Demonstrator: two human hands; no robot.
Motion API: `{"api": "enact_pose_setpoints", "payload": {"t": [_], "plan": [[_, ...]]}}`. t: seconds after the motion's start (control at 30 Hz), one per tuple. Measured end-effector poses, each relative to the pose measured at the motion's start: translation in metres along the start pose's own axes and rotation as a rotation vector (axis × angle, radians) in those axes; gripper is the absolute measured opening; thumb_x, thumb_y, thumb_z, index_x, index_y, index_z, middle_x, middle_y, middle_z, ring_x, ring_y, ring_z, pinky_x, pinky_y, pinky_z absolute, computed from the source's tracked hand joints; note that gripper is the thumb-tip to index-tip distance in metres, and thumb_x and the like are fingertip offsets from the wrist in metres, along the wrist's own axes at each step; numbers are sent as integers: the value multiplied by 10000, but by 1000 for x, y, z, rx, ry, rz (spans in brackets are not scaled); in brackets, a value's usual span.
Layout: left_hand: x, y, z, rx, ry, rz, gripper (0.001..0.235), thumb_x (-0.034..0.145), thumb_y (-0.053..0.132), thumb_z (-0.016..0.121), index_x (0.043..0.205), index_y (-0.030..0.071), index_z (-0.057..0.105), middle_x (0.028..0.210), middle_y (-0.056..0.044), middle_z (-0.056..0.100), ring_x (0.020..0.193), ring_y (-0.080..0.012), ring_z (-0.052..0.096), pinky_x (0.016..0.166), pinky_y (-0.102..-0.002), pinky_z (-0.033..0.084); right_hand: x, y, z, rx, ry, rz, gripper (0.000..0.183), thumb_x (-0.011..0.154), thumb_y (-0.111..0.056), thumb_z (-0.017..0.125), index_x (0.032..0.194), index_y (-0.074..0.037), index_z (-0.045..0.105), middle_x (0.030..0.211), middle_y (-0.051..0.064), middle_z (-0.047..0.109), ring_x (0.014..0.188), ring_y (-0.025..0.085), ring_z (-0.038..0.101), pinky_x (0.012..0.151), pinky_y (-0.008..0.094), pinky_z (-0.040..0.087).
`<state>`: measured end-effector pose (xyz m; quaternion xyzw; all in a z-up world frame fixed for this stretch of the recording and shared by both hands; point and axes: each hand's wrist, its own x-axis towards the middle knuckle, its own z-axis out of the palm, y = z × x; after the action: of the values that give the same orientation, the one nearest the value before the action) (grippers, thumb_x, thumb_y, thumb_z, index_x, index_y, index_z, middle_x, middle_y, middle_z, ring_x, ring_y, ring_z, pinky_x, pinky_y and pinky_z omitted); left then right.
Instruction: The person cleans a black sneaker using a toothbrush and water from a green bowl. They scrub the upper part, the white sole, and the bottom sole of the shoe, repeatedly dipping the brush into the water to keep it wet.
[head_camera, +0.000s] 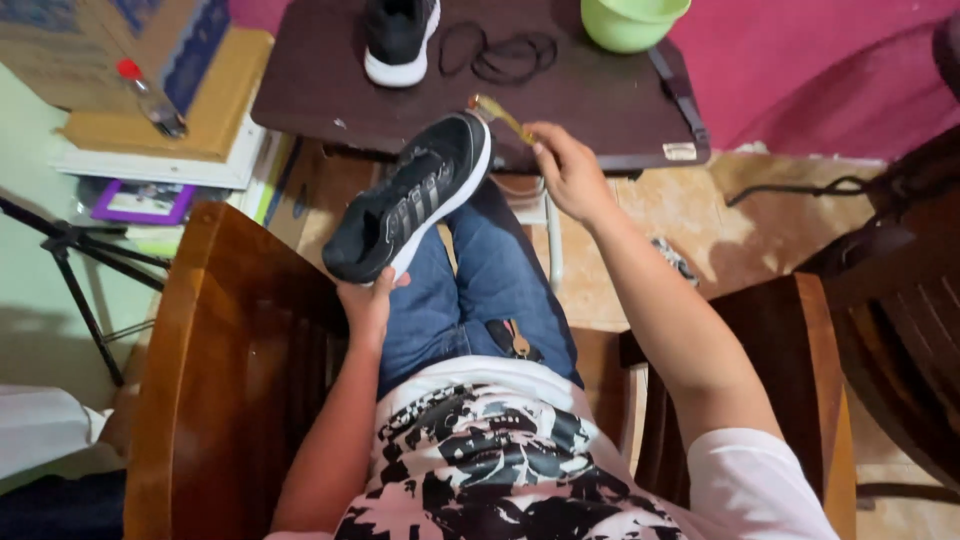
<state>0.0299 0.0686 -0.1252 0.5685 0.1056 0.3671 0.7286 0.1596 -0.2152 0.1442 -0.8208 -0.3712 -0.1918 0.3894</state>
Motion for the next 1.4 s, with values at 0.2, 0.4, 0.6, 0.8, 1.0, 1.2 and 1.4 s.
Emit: {"api": "enact_pose_setpoints", "payload": {"t": [0.2, 0.4, 0.6, 0.8, 1.0, 1.2, 1.4], "plan": [[13, -8, -7, -126, -65, -36, 854, 772, 71, 923, 1362, -4, 310, 1110, -290, 646, 745, -472, 708, 626, -559, 645, -1, 3, 1, -133, -82, -13, 272, 1041, -159, 605, 1303, -154, 678, 1071, 170, 746, 1005, 416, 705, 877, 535, 567], [5, 78, 5, -2, -37, -22, 808, 741, -93, 880, 1338, -74, 335, 937, -316, 674, 670, -434, 715, 569, -496, 643, -32, 23, -7, -215, -108, -24, 254, 1033, -176, 613, 1276, -182, 686, 973, 165, 718, 893, 387, 697, 797, 546, 563], [1, 89, 15, -50, -32, -19, 856, 704, -65, 913, 1348, -62, 350, 889, -303, 675, 666, -445, 711, 577, -493, 652, -7, 37, 3, -190, -73, -63, 305, 1018, -137, 606, 1314, -167, 677, 1080, 162, 743, 1037, 396, 701, 914, 518, 557], [3, 78, 9, -69, -74, 1, 770, 682, -53, 934, 1292, -47, 464, 742, -249, 679, 602, -365, 721, 520, -434, 646, -52, 41, 16, -129, -54, 14, 333, 987, -87, 628, 1312, -138, 680, 1095, 197, 735, 1052, 424, 693, 924, 534, 560], [8, 85, 12, -45, -31, 236, 927, 527, 95, 1041, 1300, 29, 533, 966, -160, 677, 776, -211, 689, 650, -364, 670, -18, 23, 16, -252, -55, 58, 307, 1036, -167, 564, 1327, -196, 655, 1066, 142, 737, 1026, 378, 708, 920, 516, 557], [9, 43, 4, -54, -38, 81, 946, 637, -5, 985, 1398, 46, 425, 1006, -243, 694, 649, -391, 725, 571, -486, 662, -43, 29, 18, -239, -12, 89, 312, 1023, -161, 602, 1329, -187, 655, 1078, 181, 739, 1029, 414, 698, 902, 556, 549], [6, 16, -5, -176, -46, -97, 732, 844, -62, 809, 1377, -1, 311, 997, -328, 674, 683, -503, 694, 595, -562, 657, -83, 45, 46, -180, -12, 34, 337, 1005, -121, 608, 1336, -153, 661, 1108, 188, 724, 1058, 419, 681, 941, 534, 553]]}}
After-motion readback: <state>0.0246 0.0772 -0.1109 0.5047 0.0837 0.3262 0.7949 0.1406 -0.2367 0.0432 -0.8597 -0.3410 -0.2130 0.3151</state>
